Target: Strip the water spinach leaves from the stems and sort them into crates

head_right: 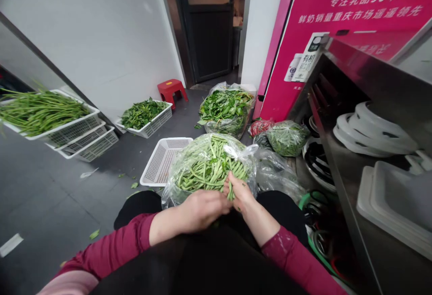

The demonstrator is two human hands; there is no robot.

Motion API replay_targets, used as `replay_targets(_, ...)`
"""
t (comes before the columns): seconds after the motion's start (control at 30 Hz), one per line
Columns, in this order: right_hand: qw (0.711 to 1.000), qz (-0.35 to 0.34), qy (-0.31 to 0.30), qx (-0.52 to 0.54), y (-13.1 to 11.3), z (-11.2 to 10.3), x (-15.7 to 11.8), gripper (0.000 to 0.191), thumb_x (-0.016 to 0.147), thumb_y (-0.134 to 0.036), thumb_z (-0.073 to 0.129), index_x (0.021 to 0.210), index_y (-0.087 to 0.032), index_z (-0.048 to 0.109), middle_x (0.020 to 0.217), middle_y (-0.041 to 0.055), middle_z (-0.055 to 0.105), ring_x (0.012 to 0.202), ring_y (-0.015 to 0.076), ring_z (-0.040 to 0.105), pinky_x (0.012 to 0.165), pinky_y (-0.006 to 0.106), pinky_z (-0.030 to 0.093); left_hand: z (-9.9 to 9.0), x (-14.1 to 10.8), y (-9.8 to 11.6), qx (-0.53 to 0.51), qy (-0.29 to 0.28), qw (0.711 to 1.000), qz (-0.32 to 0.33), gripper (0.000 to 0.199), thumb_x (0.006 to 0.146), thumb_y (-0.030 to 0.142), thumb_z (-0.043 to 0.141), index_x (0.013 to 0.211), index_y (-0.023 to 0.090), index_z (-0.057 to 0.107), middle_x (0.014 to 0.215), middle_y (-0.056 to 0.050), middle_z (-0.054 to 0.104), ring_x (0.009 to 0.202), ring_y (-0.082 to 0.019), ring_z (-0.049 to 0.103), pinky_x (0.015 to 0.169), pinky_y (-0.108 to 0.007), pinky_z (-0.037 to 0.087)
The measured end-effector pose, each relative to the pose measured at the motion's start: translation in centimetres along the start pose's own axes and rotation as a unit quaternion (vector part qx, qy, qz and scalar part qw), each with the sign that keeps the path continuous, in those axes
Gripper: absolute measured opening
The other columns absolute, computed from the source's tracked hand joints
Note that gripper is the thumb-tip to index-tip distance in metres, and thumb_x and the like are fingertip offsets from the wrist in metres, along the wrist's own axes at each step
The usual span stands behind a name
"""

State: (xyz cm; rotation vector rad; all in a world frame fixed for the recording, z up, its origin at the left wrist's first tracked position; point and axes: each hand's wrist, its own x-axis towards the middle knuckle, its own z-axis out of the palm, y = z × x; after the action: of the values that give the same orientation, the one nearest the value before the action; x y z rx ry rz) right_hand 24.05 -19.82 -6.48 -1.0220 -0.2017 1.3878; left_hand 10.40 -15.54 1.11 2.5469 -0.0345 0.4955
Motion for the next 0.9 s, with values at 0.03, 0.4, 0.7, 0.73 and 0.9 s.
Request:
replay_targets(0.03, 1.000, 0.024, -0.012, -0.010, 0.2, -0.1, -0.3, 0.036, 0.075, -0.048, 0.060, 0.064, -0.017, 0.047, 0.048, -0.0031, 0.046, 0.041, 0.0076, 0.043, 0.040, 0.020, 0.036, 0.2, 0.0, -0.1, -0.001, 0.014, 0.999, -0.047, 0.023, 0.086, 0.023, 0.041, 0.092, 0.016, 0.062, 0.085, -0.006, 0.065, 0.077, -0.013, 0.060, 0.073, -0.022, 0.046)
replay_targets(0.4, 0.975, 0.084, -0.180, -0.096, 1.5, -0.4, -3.1, 0.036, 0.066, -0.045, 0.068, 0.078, -0.017, 0.048, 0.053, -0.0089, 0.039, 0.038, 0.0032, 0.032, 0.039, 0.018, 0.028, -0.1, -1.2, -2.6, 0.226, -0.119, 0.958, -0.129, 0.019, 0.084, 0.018, 0.041, 0.079, 0.013, 0.059, 0.074, -0.007, 0.061, 0.068, -0.016, 0.059, 0.063, -0.026, 0.047)
replay_targets(0.7, 0.788, -0.246, 0.099, -0.555, -0.9, -1.5, -2.9, 0.021, 0.078, -0.038, 0.050, 0.074, -0.018, 0.053, 0.066, 0.0003, 0.057, 0.061, 0.0138, 0.050, 0.059, 0.025, 0.037, -1.8, 1.4, -5.4, 0.347, -0.218, 0.895, -0.175, 0.027, 0.074, 0.008, 0.046, 0.095, 0.014, 0.062, 0.087, -0.010, 0.062, 0.077, -0.022, 0.060, 0.062, -0.029, 0.047)
replay_targets(0.73, 0.762, -0.257, 0.146, -0.576, -1.7, -2.0, -1.9, 0.021, 0.079, -0.038, 0.048, 0.082, -0.019, 0.056, 0.072, 0.0018, 0.060, 0.065, 0.0154, 0.052, 0.062, 0.026, 0.038, -2.0, 1.8, -5.5, 0.344, -0.187, 0.903, -0.178, 0.033, 0.075, 0.010, 0.045, 0.103, 0.016, 0.060, 0.095, -0.010, 0.061, 0.084, -0.022, 0.059, 0.064, -0.029, 0.047)
replay_targets(0.9, 0.637, -0.250, 0.167, -0.710, -4.9, -2.8, 3.2, 0.017, 0.074, -0.032, 0.056, 0.079, -0.017, 0.060, 0.084, 0.0104, 0.062, 0.075, 0.0224, 0.056, 0.066, 0.031, 0.039, -1.5, 3.3, -6.3, 0.277, -0.108, 0.915, -0.274, 0.026, 0.078, 0.017, 0.044, 0.091, 0.016, 0.066, 0.097, -0.010, 0.059, 0.089, -0.021, 0.056, 0.075, -0.030, 0.045)
